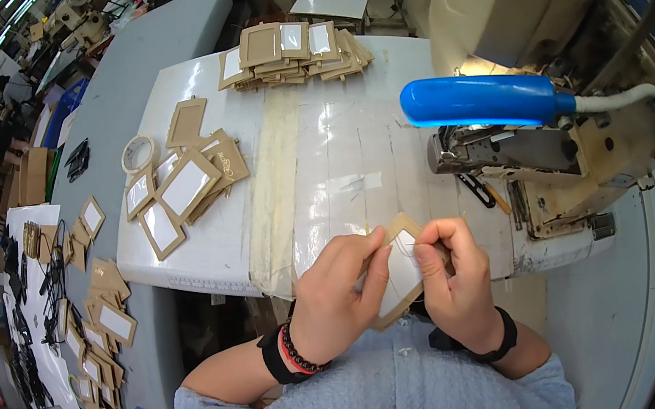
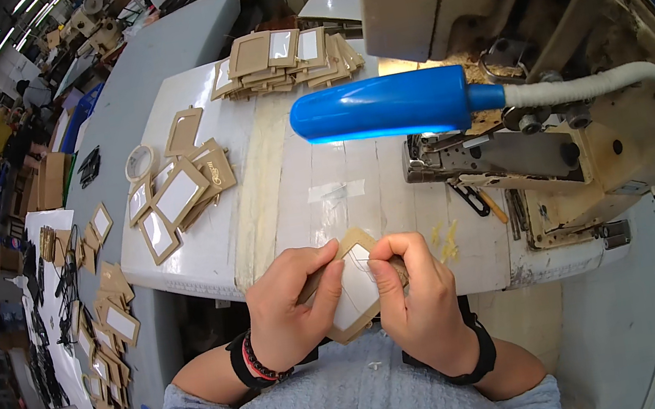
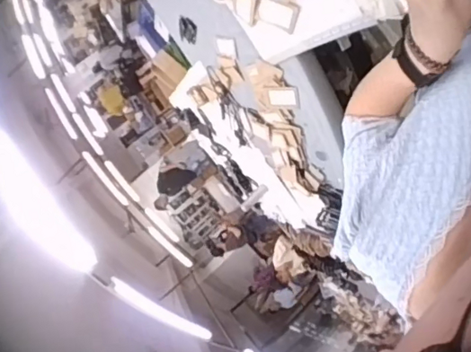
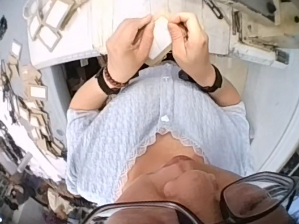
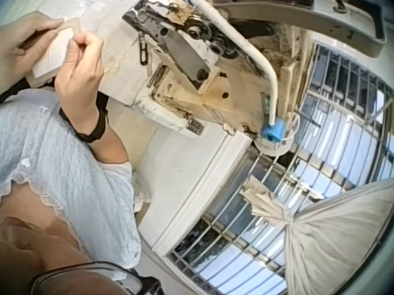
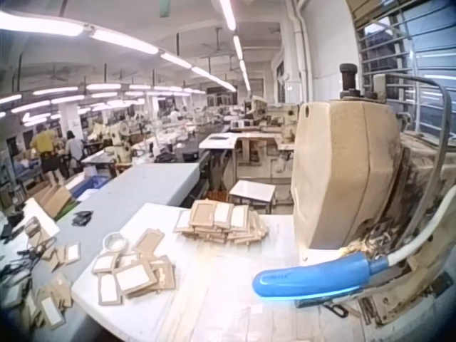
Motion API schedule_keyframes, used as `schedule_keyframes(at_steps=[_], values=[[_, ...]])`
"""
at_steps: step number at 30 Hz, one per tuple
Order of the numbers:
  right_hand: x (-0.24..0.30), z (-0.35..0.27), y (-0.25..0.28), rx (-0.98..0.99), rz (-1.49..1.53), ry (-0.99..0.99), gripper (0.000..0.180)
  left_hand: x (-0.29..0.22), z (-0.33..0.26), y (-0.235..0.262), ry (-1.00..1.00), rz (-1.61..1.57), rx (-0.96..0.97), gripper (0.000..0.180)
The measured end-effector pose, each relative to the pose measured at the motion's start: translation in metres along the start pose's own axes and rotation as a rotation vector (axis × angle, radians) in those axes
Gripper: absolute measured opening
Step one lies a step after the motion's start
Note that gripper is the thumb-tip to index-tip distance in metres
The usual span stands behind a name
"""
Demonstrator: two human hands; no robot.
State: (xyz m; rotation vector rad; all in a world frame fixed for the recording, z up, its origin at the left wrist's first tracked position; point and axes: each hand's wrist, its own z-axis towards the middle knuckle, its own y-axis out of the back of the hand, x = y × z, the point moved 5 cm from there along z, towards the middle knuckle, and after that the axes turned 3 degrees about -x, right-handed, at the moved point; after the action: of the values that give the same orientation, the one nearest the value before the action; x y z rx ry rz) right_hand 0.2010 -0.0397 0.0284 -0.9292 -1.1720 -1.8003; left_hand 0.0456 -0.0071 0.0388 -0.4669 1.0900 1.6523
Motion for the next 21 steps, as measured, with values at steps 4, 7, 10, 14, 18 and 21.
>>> schedule_keyframes(at_steps=[4, 7, 10, 14, 18, 21], values=[[0.024, 0.009, 0.007, -0.210, -0.360, 0.344, 0.009, -0.004, 0.000, -0.003, -0.021, 0.031, -0.009, 0.020], [0.033, 0.005, 0.006, -0.150, -0.358, 0.354, 0.011, -0.005, -0.002, -0.005, -0.070, 0.054, -0.027, 0.020], [0.025, -0.001, 0.004, -0.108, -0.279, 0.208, 0.013, -0.007, -0.002, -0.007, -0.106, 0.060, -0.059, 0.020], [0.024, -0.001, 0.002, -0.097, -0.224, 0.142, 0.014, -0.009, -0.002, -0.007, -0.150, 0.103, -0.099, 0.021], [0.029, -0.001, 0.003, -0.076, -0.232, 0.147, 0.014, -0.011, -0.004, -0.008, -0.197, 0.147, -0.117, 0.022], [0.029, -0.001, 0.003, -0.079, -0.224, 0.134, 0.014, -0.012, -0.004, -0.009, -0.214, 0.154, -0.116, 0.022]])
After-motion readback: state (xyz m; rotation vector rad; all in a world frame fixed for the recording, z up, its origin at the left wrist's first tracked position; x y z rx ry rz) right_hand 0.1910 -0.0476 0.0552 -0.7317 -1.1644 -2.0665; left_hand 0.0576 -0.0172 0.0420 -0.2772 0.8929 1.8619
